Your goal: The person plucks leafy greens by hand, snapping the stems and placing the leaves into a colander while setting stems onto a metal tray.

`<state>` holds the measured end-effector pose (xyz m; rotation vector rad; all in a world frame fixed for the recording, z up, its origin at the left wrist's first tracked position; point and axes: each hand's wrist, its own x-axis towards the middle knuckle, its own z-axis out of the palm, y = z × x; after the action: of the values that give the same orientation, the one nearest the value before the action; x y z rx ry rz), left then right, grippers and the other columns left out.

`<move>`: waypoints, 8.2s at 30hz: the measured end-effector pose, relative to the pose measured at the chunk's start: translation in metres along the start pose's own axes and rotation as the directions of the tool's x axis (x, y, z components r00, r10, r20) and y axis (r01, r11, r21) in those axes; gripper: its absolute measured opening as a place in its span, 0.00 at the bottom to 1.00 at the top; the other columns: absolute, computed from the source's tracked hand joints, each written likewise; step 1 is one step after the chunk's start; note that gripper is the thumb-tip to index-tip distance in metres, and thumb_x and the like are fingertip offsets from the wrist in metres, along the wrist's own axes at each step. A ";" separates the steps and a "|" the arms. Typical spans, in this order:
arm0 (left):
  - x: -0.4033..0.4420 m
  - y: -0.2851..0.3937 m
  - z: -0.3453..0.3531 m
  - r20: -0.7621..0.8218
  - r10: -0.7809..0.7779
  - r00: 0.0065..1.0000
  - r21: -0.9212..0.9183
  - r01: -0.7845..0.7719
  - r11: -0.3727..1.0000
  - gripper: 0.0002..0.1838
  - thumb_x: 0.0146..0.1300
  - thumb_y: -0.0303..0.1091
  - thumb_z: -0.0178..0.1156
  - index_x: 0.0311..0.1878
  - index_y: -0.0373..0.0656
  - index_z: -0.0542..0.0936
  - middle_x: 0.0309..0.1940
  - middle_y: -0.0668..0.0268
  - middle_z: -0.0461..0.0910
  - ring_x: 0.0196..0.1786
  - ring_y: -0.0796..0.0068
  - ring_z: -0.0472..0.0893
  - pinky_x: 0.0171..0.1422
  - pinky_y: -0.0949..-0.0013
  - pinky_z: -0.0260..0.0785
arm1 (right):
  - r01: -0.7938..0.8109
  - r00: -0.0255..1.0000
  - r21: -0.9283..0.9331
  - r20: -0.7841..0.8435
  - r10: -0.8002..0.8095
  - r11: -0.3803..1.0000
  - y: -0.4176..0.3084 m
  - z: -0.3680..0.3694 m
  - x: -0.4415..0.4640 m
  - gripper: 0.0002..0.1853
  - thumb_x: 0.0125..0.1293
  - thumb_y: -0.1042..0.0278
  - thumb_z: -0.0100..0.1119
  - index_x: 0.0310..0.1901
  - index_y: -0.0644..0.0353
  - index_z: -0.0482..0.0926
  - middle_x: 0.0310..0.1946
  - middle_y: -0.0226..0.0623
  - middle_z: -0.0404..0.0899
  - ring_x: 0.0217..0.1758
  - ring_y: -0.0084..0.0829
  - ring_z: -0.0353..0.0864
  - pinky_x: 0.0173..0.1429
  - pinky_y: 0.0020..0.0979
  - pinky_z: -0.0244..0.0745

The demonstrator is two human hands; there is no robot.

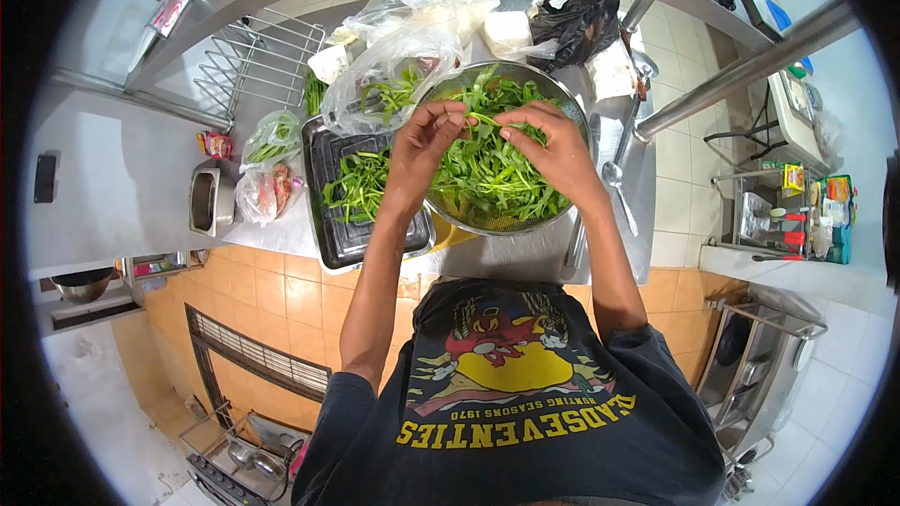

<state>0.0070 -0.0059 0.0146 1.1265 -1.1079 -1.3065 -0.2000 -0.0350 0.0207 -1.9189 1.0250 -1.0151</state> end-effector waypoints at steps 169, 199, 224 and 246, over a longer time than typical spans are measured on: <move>0.008 -0.010 -0.017 -0.180 0.244 0.953 0.317 -0.179 0.931 0.15 0.64 0.29 0.68 0.53 0.39 0.82 0.35 0.71 0.83 0.39 0.83 0.79 0.50 0.75 0.71 | 0.096 0.982 -0.099 -0.152 -0.111 0.990 -0.006 0.008 -0.011 0.13 0.64 0.70 0.64 0.50 0.56 0.84 0.47 0.40 0.77 0.53 0.40 0.74 0.59 0.39 0.67; 0.001 -0.019 0.011 0.017 0.111 0.994 0.107 -0.112 0.988 0.15 0.66 0.27 0.66 0.54 0.40 0.78 0.35 0.75 0.78 0.41 0.87 0.75 0.49 0.79 0.70 | 0.202 0.956 -0.305 -0.143 -0.254 0.931 0.003 0.016 -0.006 0.06 0.57 0.70 0.68 0.36 0.56 0.82 0.50 0.36 0.73 0.60 0.43 0.67 0.66 0.45 0.60; -0.001 -0.014 0.013 0.058 0.020 0.998 0.056 -0.023 0.998 0.19 0.64 0.23 0.66 0.58 0.42 0.76 0.33 0.76 0.76 0.39 0.87 0.74 0.48 0.79 0.68 | 0.087 0.987 0.042 -0.141 -0.081 0.995 0.012 0.022 -0.009 0.04 0.60 0.72 0.66 0.36 0.58 0.82 0.51 0.34 0.74 0.61 0.38 0.68 0.66 0.39 0.61; 0.019 -0.008 -0.067 -0.254 0.342 0.905 0.305 -0.261 0.916 0.14 0.68 0.29 0.64 0.54 0.39 0.77 0.37 0.70 0.82 0.42 0.82 0.80 0.50 0.75 0.72 | -0.156 0.950 0.239 -0.228 0.211 0.959 0.009 -0.014 -0.022 0.05 0.64 0.73 0.66 0.40 0.61 0.85 0.41 0.33 0.78 0.49 0.27 0.76 0.58 0.28 0.67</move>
<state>0.0723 -0.0256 -0.0033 1.2407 -1.1915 -0.7258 -0.2233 -0.0227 0.0122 -1.5131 1.1584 -1.2288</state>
